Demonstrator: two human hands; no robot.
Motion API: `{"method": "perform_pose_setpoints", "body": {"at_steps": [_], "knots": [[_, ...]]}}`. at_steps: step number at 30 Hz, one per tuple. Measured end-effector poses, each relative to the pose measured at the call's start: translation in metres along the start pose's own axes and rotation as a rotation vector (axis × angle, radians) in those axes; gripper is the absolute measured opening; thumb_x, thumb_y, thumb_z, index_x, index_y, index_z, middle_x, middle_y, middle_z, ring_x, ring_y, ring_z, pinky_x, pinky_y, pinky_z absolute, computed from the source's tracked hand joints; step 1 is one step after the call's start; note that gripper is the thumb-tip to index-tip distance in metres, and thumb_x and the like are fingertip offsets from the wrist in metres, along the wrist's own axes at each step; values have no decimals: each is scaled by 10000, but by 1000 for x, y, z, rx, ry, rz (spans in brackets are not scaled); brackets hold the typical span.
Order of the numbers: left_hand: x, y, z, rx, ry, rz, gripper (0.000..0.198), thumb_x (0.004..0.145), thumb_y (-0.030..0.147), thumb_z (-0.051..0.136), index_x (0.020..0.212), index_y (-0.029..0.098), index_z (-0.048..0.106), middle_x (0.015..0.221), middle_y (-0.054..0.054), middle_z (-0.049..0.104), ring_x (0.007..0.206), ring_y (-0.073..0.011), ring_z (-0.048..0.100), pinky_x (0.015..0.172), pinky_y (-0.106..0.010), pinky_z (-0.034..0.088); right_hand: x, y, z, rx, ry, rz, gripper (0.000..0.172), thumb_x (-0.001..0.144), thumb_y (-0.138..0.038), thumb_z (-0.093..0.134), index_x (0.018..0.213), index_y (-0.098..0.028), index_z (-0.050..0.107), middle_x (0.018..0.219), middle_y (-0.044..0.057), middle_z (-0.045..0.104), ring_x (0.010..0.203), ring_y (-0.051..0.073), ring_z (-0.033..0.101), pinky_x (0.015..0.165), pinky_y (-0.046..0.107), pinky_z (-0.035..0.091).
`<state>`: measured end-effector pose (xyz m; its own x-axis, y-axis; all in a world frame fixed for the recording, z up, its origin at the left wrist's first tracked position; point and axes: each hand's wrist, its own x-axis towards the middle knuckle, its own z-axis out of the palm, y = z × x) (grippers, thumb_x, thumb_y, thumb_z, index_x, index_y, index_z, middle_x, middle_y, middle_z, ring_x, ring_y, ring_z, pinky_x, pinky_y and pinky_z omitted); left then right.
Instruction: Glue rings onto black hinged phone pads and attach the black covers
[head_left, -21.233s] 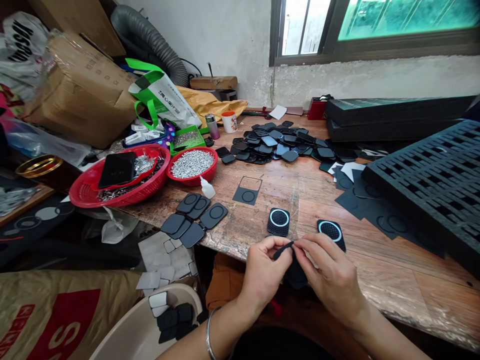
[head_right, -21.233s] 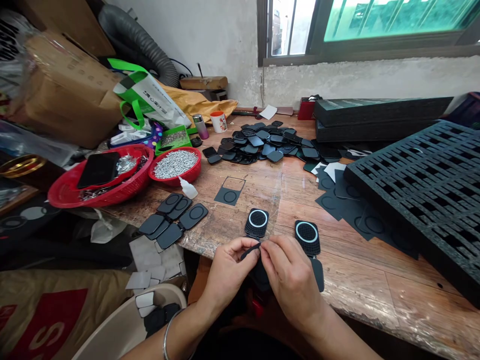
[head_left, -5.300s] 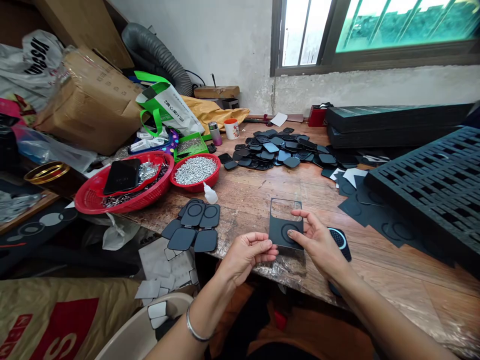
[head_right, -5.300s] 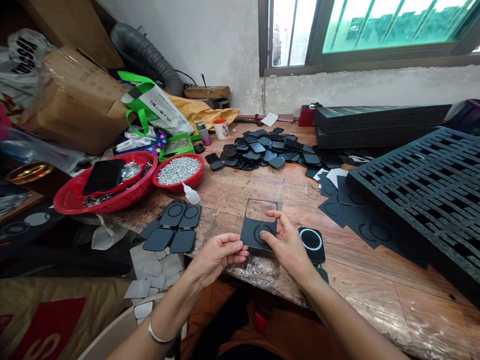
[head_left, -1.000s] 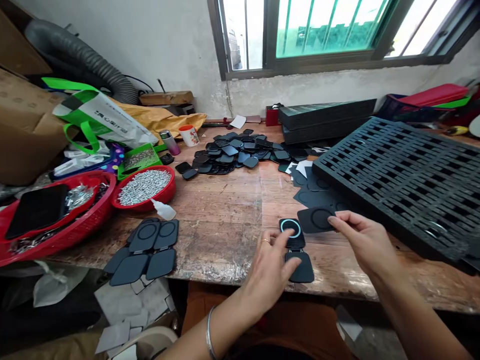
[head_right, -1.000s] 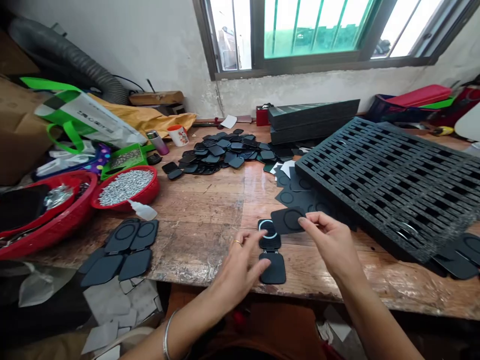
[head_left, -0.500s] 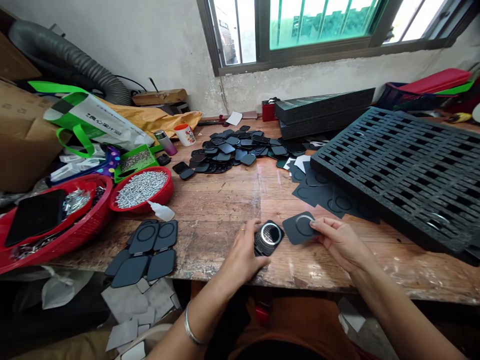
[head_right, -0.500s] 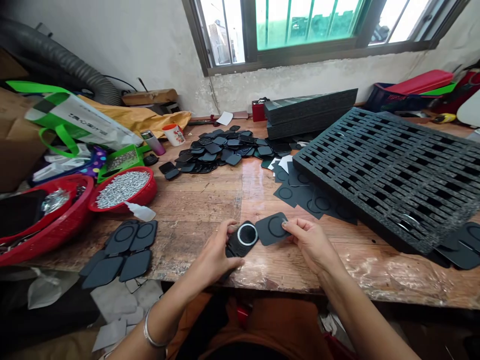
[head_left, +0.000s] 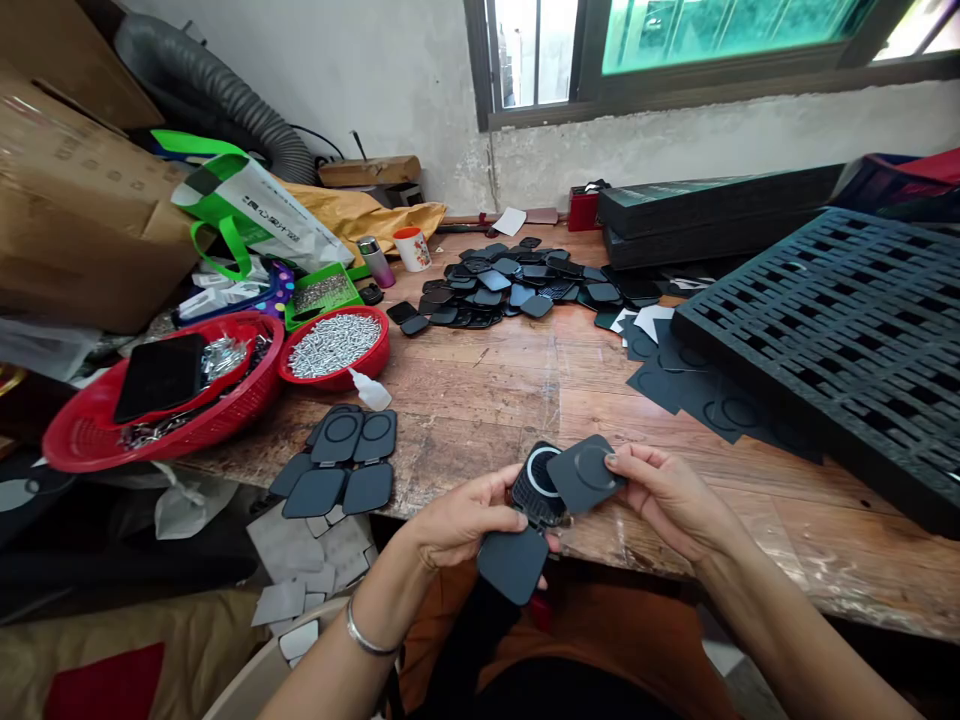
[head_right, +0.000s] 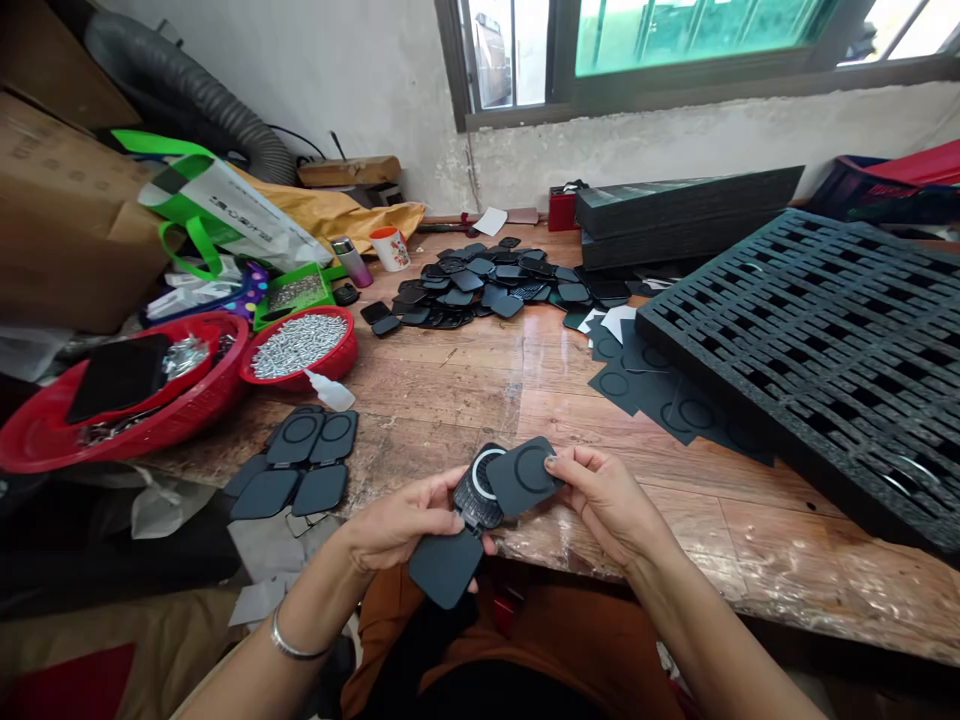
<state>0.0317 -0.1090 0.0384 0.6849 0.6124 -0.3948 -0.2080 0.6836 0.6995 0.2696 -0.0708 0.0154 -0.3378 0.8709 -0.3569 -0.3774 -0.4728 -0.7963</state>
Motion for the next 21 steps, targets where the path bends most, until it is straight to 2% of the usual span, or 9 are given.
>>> {"method": "perform_pose_setpoints", "body": {"at_steps": [2,4,8,14,18,21], "knots": [[-4,-5,-2,-8,12,-4,680,758,162,656,1368,244,367,897,-84,676,726,-213,687,583,-280,546,-1,3,3,5,-7,19,171,675,-267,779,631,-152,660,717,20,645,717,119,559,756,263,467],[-5,-9,-3,8,88,4,655,744,139,662,1344,235,416,898,-70,663,697,-187,682,549,-241,541,-2,7,7,8,-14,43,183,672,-258,781,614,-151,643,703,14,636,705,114,554,747,261,473],[-2,-13,-2,43,226,8,566,741,137,642,1285,196,495,960,-101,659,711,-211,696,485,-211,527,-5,14,12,7,-9,79,195,672,-252,782,609,-147,631,706,10,634,705,107,557,750,262,487],[-1,-13,5,81,257,26,526,767,120,571,1285,186,508,949,-109,683,738,-217,703,518,-232,551,-8,17,18,-16,25,68,201,639,-269,802,608,-142,649,817,27,664,763,115,575,768,253,496],[-2,-12,9,141,276,44,533,787,105,531,1312,184,485,861,-91,695,708,-198,700,549,-247,565,-9,17,20,-39,64,55,210,615,-272,813,595,-142,650,795,22,663,722,105,566,718,227,495],[-2,-11,11,180,291,43,528,791,98,511,1311,185,487,869,-90,692,705,-197,701,548,-248,566,-10,17,22,-51,62,56,209,622,-278,807,596,-140,651,821,31,665,729,112,570,728,248,502]]}}
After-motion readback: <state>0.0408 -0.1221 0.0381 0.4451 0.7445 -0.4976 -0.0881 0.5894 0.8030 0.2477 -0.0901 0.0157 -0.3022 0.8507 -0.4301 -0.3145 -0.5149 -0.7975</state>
